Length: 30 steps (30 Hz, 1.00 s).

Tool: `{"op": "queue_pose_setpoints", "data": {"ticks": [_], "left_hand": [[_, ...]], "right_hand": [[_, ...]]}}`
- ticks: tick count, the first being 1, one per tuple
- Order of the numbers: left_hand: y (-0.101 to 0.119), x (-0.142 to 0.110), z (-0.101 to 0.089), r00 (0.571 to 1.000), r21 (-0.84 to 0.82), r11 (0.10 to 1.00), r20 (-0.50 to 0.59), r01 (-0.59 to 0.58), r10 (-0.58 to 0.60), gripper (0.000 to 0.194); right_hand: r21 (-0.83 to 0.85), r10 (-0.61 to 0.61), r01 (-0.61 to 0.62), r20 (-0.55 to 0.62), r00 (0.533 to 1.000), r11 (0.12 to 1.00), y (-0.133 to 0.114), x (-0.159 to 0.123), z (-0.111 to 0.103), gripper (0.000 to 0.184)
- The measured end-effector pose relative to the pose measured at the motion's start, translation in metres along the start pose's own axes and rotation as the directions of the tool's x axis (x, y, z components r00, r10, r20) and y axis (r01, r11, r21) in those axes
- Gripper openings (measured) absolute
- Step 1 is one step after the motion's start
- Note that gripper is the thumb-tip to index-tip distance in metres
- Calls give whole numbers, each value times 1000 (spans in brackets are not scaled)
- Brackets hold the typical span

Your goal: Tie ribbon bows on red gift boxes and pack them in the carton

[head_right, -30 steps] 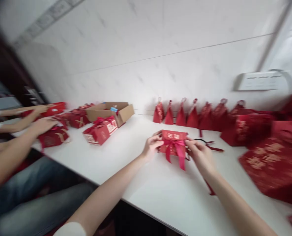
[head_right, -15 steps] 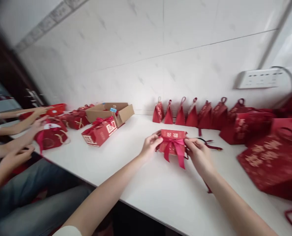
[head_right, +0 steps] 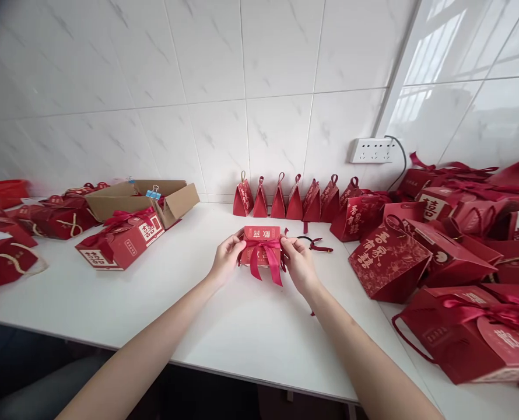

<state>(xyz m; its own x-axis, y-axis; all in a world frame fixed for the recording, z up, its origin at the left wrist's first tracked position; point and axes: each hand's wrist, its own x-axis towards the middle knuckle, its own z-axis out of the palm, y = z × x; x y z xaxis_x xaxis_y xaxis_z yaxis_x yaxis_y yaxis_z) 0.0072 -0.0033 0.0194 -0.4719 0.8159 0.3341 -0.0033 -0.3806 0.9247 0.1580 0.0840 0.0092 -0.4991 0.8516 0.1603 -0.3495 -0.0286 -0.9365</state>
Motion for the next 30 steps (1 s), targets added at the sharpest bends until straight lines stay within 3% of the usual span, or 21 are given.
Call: {"op": "queue_pose_setpoints", "data": {"ticks": [3, 7, 9, 11, 14, 17, 18, 20, 22, 24, 27, 30], "left_hand": [[-1, 0, -3, 1000, -8, 1000, 27, -9, 9, 29], [-2, 1, -7, 1000, -2, 1000, 0, 21, -21, 32], [-1, 2, -6, 999, -17, 999, -8, 39, -39, 33], [-1, 1, -5, 1000, -29, 999, 9, 29, -29, 31], [-2, -3, -3, 994, 116, 989, -38, -96, 101, 25], [-2, -9, -1, 921, 406, 863, -112, -301, 374, 21], [-2, -12, -1, 889, 478, 798, -75, -366, 453, 21], [-1, -16, 0, 844, 546, 680, 100, -490, 528, 22], [0, -18, 2, 811, 561, 596, 291, -575, 508, 23], [0, -19, 3, 793, 573, 550, 402, -608, 458, 24], [0, -19, 5, 785, 614, 494, 422, -616, 454, 26], [2, -18, 5, 747, 629, 436, 391, -644, 538, 26]], "right_hand": [[-141, -94, 106, 88, 992, 984, -5, -3, -1, 38], [-383, -170, 282, 300, 939, 880, -9, -7, -6, 97], [-463, -190, 356, 367, 911, 812, -6, -7, -8, 107], [-510, -212, 402, 390, 896, 760, 0, -5, -10, 106], [-528, -266, 445, 382, 885, 724, 8, -2, -11, 103], [-522, -332, 501, 387, 860, 690, 13, 0, -10, 102], [-530, -341, 513, 393, 854, 675, 14, 0, -9, 102], [-552, -348, 523, 397, 850, 649, 14, -1, -8, 102], [-561, -349, 527, 399, 848, 638, 13, -2, -8, 102], [-558, -348, 532, 408, 844, 637, 11, -3, -7, 103], [-556, -337, 520, 403, 851, 648, 11, -3, -7, 103], [-547, -332, 505, 389, 860, 667, 14, -1, -8, 102]]}}
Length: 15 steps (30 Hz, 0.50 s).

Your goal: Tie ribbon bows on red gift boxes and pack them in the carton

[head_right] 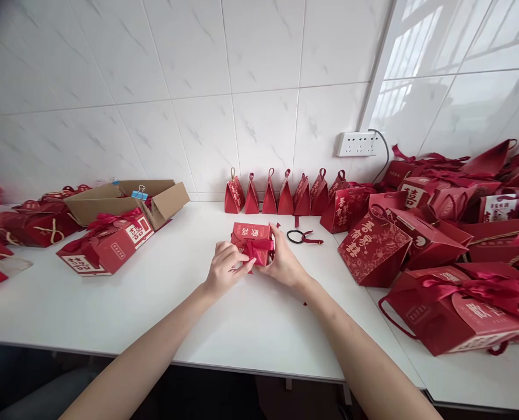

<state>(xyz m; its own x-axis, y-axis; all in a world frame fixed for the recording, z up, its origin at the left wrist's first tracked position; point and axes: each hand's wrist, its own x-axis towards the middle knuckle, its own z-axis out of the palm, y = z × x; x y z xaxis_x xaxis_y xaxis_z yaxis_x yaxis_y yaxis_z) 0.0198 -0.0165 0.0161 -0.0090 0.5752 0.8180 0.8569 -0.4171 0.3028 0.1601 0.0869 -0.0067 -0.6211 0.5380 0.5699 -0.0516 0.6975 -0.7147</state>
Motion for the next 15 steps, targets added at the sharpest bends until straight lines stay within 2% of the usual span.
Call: {"op": "queue_pose_setpoints", "data": {"ticks": [4, 6, 7, 9, 10, 12, 14, 15], "left_hand": [[0, 2, -3, 992, 33, 996, -98, -81, 83, 25], [-1, 2, -4, 985, 17, 996, -152, -84, 86, 24], [-1, 2, -4, 982, -10, 998, -183, -58, 55, 23], [-2, 3, -5, 962, -114, 989, -246, 92, -117, 22], [-3, 4, -5, 933, -189, 961, -261, 202, -247, 21], [-6, 6, -5, 822, -369, 826, -224, 426, -524, 20], [-11, 7, -4, 706, -499, 660, -128, 562, -697, 22], [-13, 7, -3, 667, -534, 598, -83, 597, -740, 23]], "right_hand": [[-26, -30, 30, -19, 999, 999, 5, 0, 0, 101], [-42, -53, 53, -17, 998, 998, 6, 0, 0, 101], [-45, -62, 62, -12, 998, 997, 7, 0, 0, 101], [-48, -76, 75, -3, 997, 996, 7, 1, -1, 102], [-51, -80, 80, -1, 997, 995, 8, 1, -1, 102], [-54, -82, 82, 3, 997, 995, 8, 0, 0, 102], [-50, -67, 67, 2, 998, 996, 7, 0, 1, 101], [-43, -54, 54, 0, 999, 998, 6, 0, 1, 100]]}}
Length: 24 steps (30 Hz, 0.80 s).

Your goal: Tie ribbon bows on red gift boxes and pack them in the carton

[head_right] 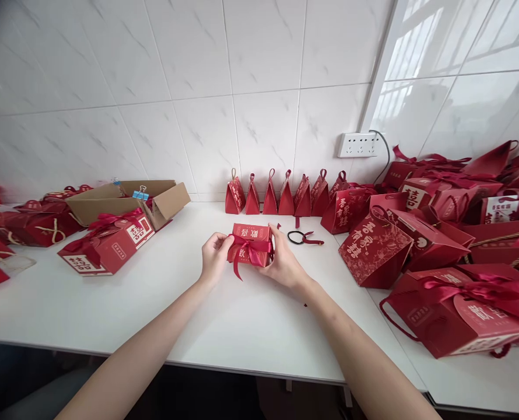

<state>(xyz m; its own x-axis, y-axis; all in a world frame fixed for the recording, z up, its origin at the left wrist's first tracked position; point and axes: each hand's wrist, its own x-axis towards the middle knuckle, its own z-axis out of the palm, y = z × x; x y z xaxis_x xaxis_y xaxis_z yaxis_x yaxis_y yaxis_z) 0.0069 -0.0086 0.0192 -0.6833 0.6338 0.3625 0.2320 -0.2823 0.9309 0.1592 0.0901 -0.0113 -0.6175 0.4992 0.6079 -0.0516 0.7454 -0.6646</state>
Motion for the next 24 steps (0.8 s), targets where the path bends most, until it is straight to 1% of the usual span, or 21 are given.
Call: {"op": "queue_pose_setpoints", "data": {"ticks": [1, 3, 5, 6, 7, 8, 9, 10, 11, 12, 13, 14, 16, 17, 18, 19, 20, 21, 22, 23, 24], "left_hand": [[-3, 2, 0, 999, -23, 998, 4, 51, -50, 25], [-8, 6, 0, 995, -45, 994, -8, 103, -103, 27], [-13, 11, -2, 989, -70, 987, -35, 142, -144, 26], [-14, 12, -3, 986, -82, 984, -49, 156, -161, 26], [-15, 14, -4, 983, -95, 981, -61, 169, -176, 25], [-15, 15, -5, 979, -106, 978, -71, 181, -189, 25], [-15, 16, -6, 977, -117, 975, -77, 191, -200, 25], [-14, 17, -6, 974, -127, 972, -80, 200, -211, 25], [-13, 17, -6, 973, -135, 969, -78, 208, -219, 25], [-12, 17, -6, 971, -140, 967, -72, 215, -226, 25], [-12, 16, -6, 971, -144, 964, -64, 221, -232, 25], [-12, 16, -6, 970, -146, 963, -56, 227, -237, 25], [-12, 15, -5, 969, -147, 961, -38, 236, -244, 26], [-12, 15, -5, 969, -146, 960, -30, 240, -246, 26], [-13, 15, -5, 969, -144, 960, -22, 241, -247, 27], [-14, 15, -5, 969, -142, 960, -15, 242, -247, 28], [-14, 16, -6, 969, -139, 960, -9, 242, -246, 28], [-15, 16, -6, 970, -136, 961, -6, 241, -244, 29], [-16, 16, -6, 970, -133, 962, -8, 239, -242, 29], [-17, 17, -7, 970, -130, 963, -13, 237, -241, 28], [-18, 18, -7, 971, -127, 964, -21, 235, -239, 26]], "right_hand": [[15, 16, -16, -3, 1000, 1000, -2, 0, 0, 100], [69, 65, -62, -28, 998, 996, -8, 2, -1, 99], [193, 160, -142, -78, 984, 971, -14, 4, -3, 96], [295, 231, -193, -98, 968, 936, -17, 6, -5, 92], [425, 317, -249, -96, 944, 870, -20, 7, -7, 85], [566, 404, -301, -62, 913, 767, -23, 9, -9, 76], [700, 475, -339, -1, 880, 629, -25, 10, -12, 67], [804, 515, -360, 79, 854, 473, -27, 11, -15, 61], [873, 519, -362, 154, 841, 327, -28, 12, -17, 57], [917, 498, -340, 198, 844, 211, -30, 13, -19, 57], [945, 466, -299, 207, 860, 132, -32, 13, -21, 57], [963, 433, -256, 197, 880, 81, -33, 13, -23, 57], [973, 384, -230, 201, 901, 31, -36, 13, -25, 58], [968, 370, -248, 220, 903, 29, -36, 13, -25, 58], [959, 361, -279, 244, 900, 49, -36, 13, -24, 60], [945, 359, -312, 258, 897, 101, -35, 13, -23, 62], [926, 371, -325, 237, 898, 194, -34, 12, -21, 63], [891, 386, -303, 162, 908, 339, -33, 12, -19, 63], [805, 382, -250, 32, 923, 538, -32, 11, -17, 62], [653, 337, -182, -119, 934, 735, -31, 11, -15, 61], [462, 250, -111, -253, 935, 880, -30, 10, -13, 61]]}}
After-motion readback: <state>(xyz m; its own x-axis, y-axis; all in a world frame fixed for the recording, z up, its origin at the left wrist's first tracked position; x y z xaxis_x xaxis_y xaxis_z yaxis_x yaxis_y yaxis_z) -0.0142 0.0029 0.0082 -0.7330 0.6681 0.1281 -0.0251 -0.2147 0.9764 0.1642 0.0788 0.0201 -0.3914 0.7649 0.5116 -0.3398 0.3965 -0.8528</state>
